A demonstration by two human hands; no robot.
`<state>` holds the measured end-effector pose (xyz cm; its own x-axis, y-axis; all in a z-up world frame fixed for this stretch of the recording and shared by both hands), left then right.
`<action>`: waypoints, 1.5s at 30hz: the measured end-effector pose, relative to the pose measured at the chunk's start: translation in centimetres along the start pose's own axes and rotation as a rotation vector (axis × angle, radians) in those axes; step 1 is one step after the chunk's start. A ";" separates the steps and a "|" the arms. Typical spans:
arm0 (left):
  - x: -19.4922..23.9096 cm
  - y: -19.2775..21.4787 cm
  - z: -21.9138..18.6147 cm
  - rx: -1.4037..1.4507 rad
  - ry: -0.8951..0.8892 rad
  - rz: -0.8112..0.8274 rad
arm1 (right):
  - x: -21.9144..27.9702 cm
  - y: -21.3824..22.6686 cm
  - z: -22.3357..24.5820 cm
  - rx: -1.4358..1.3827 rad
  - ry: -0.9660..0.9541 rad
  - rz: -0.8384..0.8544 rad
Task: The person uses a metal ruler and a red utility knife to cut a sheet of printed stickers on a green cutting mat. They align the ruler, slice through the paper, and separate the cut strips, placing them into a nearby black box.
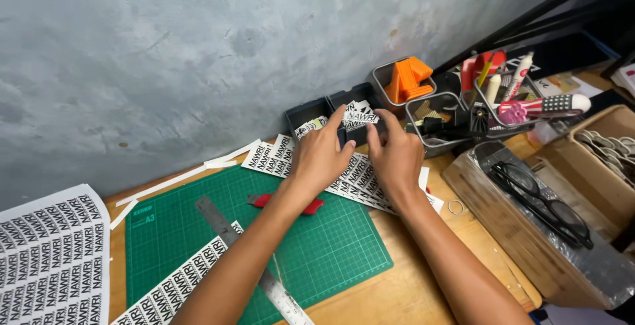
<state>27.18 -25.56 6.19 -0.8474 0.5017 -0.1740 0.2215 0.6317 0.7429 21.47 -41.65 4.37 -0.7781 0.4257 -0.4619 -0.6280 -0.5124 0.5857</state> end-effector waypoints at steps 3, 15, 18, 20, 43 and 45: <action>0.4 0.9 -1.0 -0.049 0.018 0.050 | 0.0 -1.7 -1.9 0.150 -0.048 0.037; 19.0 6.8 3.4 -0.528 -0.009 -0.115 | 11.7 -4.1 11.2 -0.017 0.533 0.389; 26.1 5.9 7.6 -0.790 0.167 -0.130 | 14.3 -6.4 12.4 0.131 0.733 0.507; 28.8 5.7 9.2 -0.725 0.210 -0.095 | 14.5 -7.6 12.4 0.136 0.757 0.499; 28.0 4.8 9.5 -0.513 0.161 -0.082 | 14.1 -6.8 10.1 -0.470 0.001 0.739; 28.2 5.2 9.2 -0.487 0.145 -0.089 | 14.2 -6.7 10.2 -0.456 0.036 0.737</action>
<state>8.85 -2.66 -0.79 -0.9184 0.3501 -0.1841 -0.0751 0.3027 0.9501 14.76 -24.58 0.69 -0.9838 -0.1520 -0.0951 0.0983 -0.9009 0.4228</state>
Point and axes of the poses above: each hand's wrist, its own x-axis away from the middle knuckle, its own y-axis out of the back of the hand, z = x × y, the point moved 10 cm from there along -x, towards the middle knuckle, and after that the axes turned 4 degrees about -y, right-handed, at the moved point
